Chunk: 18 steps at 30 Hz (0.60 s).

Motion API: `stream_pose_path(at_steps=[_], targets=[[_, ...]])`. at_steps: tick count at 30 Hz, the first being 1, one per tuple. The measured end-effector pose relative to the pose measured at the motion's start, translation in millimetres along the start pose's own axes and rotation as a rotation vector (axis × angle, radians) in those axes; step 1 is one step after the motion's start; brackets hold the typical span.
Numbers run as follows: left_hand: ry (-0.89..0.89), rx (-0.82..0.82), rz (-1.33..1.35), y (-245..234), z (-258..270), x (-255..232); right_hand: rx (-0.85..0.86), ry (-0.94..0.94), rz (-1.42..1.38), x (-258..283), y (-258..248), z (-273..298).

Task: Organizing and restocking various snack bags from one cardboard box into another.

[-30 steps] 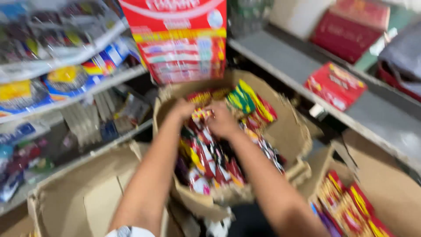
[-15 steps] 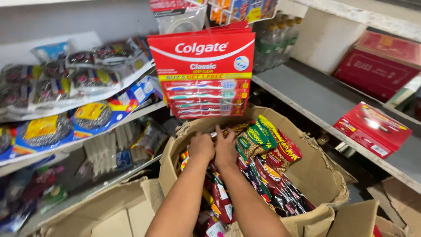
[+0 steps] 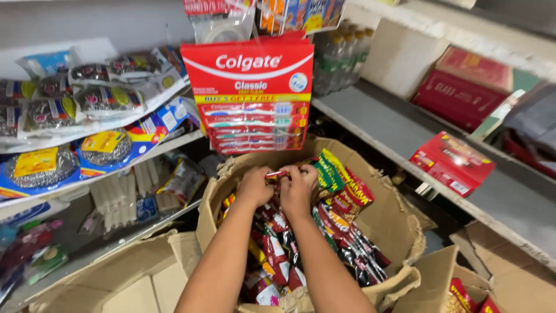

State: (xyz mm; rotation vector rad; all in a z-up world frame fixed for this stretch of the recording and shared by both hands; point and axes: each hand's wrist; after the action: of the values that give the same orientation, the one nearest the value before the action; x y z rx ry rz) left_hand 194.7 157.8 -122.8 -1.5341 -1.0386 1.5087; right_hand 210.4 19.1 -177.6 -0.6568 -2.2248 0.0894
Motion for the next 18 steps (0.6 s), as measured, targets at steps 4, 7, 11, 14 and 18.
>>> stream_pose_path(at_steps=[4, 7, 11, 14, 18], targets=[[0.04, 0.028, 0.321, 16, -2, 2, -0.051, 0.09, -0.109, 17, -26, -10], [0.198, -0.003, 0.537, 21, -6, -2, -0.16, 0.147, -0.095, 4, -37, -14], [0.198, 0.067, 0.756, 51, -26, 4, 0.026, 0.646, -0.564, 9, -55, -9], [0.17, 0.08, 0.872, 60, -31, 4, 0.175, 0.839, -0.733, 36, -63, -4], [0.048, 0.164, 0.987, 26, 6, -15, 0.231, 0.777, -0.717, 30, -73, 16]])
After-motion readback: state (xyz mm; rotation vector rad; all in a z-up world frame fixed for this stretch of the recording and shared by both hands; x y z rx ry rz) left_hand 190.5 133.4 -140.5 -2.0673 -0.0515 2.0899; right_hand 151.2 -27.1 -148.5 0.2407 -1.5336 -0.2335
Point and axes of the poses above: each hand's wrist, its own z-axis away from the middle knuckle, its own y-axis out of the palm, x = y × z, and after that the axes turned 12 degrees about -z, right-handed
